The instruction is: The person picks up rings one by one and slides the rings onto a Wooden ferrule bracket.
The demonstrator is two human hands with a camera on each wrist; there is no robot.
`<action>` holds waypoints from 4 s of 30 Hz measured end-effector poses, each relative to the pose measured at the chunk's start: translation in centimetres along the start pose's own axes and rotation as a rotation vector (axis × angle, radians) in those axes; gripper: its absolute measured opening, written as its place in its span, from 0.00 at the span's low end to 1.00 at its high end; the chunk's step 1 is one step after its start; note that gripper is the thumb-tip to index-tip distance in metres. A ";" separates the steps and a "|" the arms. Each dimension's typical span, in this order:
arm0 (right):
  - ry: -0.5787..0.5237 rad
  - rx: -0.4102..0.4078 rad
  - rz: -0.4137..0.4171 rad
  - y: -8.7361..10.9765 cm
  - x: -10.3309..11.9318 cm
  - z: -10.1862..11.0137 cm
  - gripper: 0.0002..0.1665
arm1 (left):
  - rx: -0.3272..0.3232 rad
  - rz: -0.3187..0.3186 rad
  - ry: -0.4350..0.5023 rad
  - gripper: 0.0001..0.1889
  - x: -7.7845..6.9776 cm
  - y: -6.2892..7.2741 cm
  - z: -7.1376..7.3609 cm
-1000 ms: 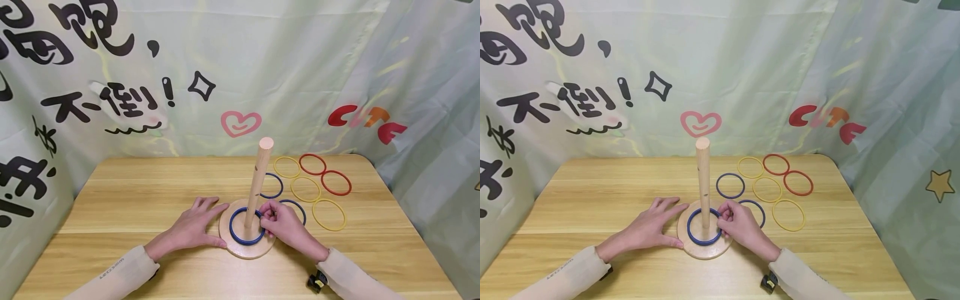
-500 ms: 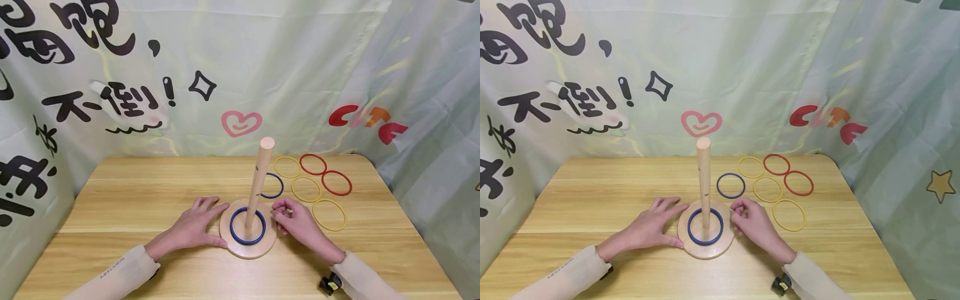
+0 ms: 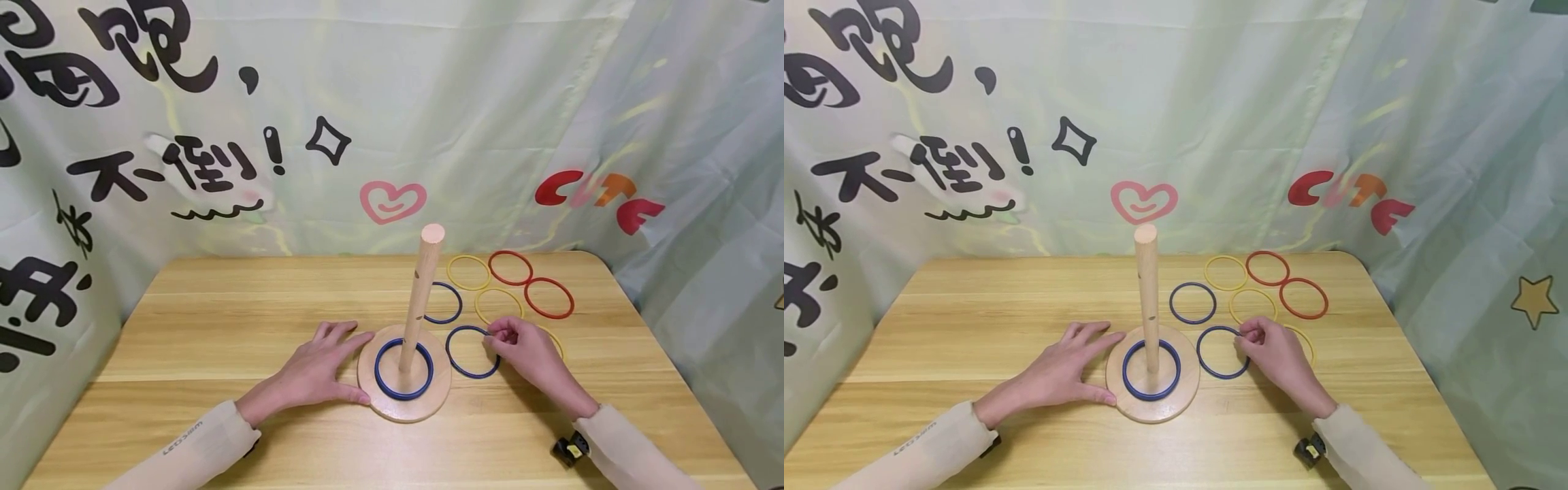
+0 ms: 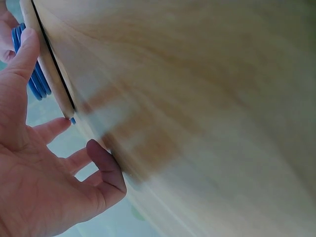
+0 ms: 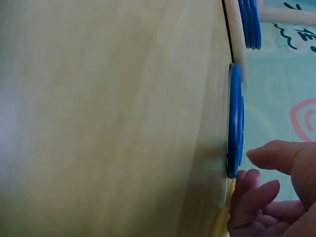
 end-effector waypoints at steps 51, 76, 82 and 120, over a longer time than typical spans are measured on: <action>-0.577 -0.065 0.177 3.0 11.2 10.3 0.09 | 0.008 -0.003 0.013 0.56 -0.1 0.1 0.0; -0.782 -0.077 0.192 1.7 20.0 12.1 0.11 | 0.003 -0.010 0.014 0.57 0.0 0.1 -0.1; -0.686 -0.031 0.213 1.1 19.8 10.4 0.09 | 0.007 -0.009 0.016 0.57 0.1 0.1 -0.2; -0.459 0.222 0.119 1.6 9.7 -5.5 0.13 | -0.050 -0.043 -0.004 0.57 0.2 0.1 -0.3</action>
Point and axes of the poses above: each hand's wrist, its own y-axis away from the middle knuckle, its own z-axis out of the back of the hand, x = y × z, the point moved 6 cm from there along -y, towards the middle knuckle, and after that the axes turned 7 degrees about -x, right-handed, at the moved point
